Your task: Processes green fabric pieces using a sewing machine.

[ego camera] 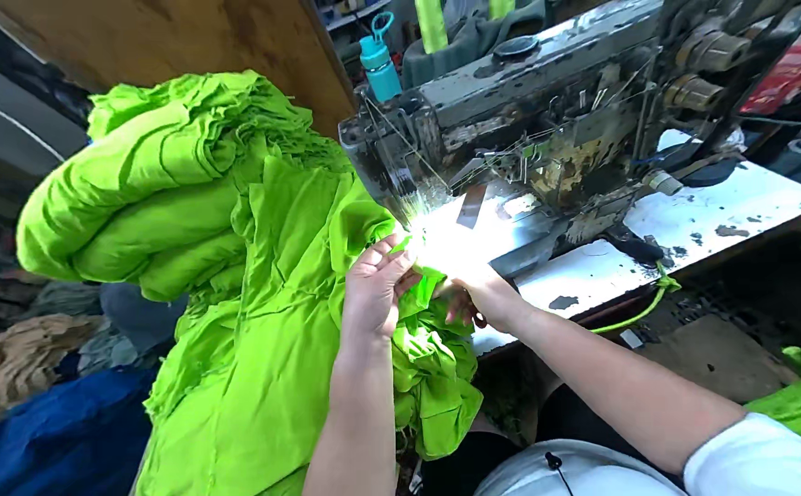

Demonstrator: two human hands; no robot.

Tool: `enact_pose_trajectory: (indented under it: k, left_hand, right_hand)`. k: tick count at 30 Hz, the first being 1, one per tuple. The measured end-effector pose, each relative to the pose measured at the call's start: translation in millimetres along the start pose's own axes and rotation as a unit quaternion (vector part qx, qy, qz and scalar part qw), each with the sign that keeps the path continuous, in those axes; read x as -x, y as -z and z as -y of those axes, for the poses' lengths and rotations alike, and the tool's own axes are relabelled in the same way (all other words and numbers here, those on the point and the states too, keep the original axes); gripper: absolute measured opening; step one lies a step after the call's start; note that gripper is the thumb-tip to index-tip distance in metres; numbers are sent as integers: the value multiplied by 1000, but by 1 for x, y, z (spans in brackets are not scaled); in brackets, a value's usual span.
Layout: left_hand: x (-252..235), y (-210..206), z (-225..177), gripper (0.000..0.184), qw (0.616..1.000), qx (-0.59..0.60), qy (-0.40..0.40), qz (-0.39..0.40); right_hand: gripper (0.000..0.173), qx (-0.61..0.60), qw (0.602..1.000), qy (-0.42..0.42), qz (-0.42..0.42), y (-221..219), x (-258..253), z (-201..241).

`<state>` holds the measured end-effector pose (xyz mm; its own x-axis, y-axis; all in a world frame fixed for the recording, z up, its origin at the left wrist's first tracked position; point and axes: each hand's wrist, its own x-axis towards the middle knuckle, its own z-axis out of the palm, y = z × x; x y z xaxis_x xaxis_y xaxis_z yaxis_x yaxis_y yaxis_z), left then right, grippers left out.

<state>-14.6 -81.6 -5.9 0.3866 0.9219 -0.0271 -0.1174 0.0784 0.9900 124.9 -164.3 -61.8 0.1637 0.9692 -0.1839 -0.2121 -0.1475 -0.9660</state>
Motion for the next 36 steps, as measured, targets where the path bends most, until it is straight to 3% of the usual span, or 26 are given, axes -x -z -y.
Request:
enact_pose_trajectory:
  k: [2,4,6,7,8,9,10,11,13,16,18,21,24,27,31,36]
  left_hand:
    - [11,-5,-7,18,989,147,12,-12]
    - [19,-11,-11,18,981,195,-14,-16]
    - [18,-6,-9,19,991,76,-107,20]
    - [14,1,-7,18,978,-79,-187,47]
    - [11,10,-8,18,915,-284,-277,70]
    - [9,16,-10,20,813,-458,-348,97]
    - [7,17,-14,17,720,-560,-380,154]
    - [8,14,-17,14,657,-615,-371,232]
    - [6,4,-18,13,558,-675,-327,355]
    - [-9,-1,-28,15,478,-749,-277,365]
    - [-23,1,-36,19,457,-793,-249,318]
    - [-39,0,-47,15,451,-818,-257,249]
    - [-29,-13,-59,13,437,-847,-209,218]
    - [-9,-20,-65,23,436,-843,-195,248]
    - [2,-14,-60,26,450,-796,-250,320]
    - [-9,-11,-57,28,425,-827,-233,284]
  right_hand:
    - [32,120,993,20,5,5,-3,11]
    - [27,289,952,93,-29,5,-3,19]
    - [26,360,915,182,-26,4,4,21]
    - [25,360,911,203,5,4,10,21]
    - [25,348,912,212,47,5,18,20]
    - [25,333,909,238,78,6,23,15]
    - [25,315,902,279,93,7,26,7]
    - [25,301,895,313,97,8,27,-2]
    - [25,286,897,325,89,12,28,-19]
    - [25,244,939,237,51,18,21,-31]
    - [22,215,955,204,25,20,11,-36]
    - [21,213,952,219,6,18,-2,-30]
    - [20,235,948,214,2,15,-6,-21]
    - [19,242,946,215,11,15,-6,-21]
    - [17,238,937,251,35,19,-6,-29]
    - [19,242,937,250,33,22,-4,-32]
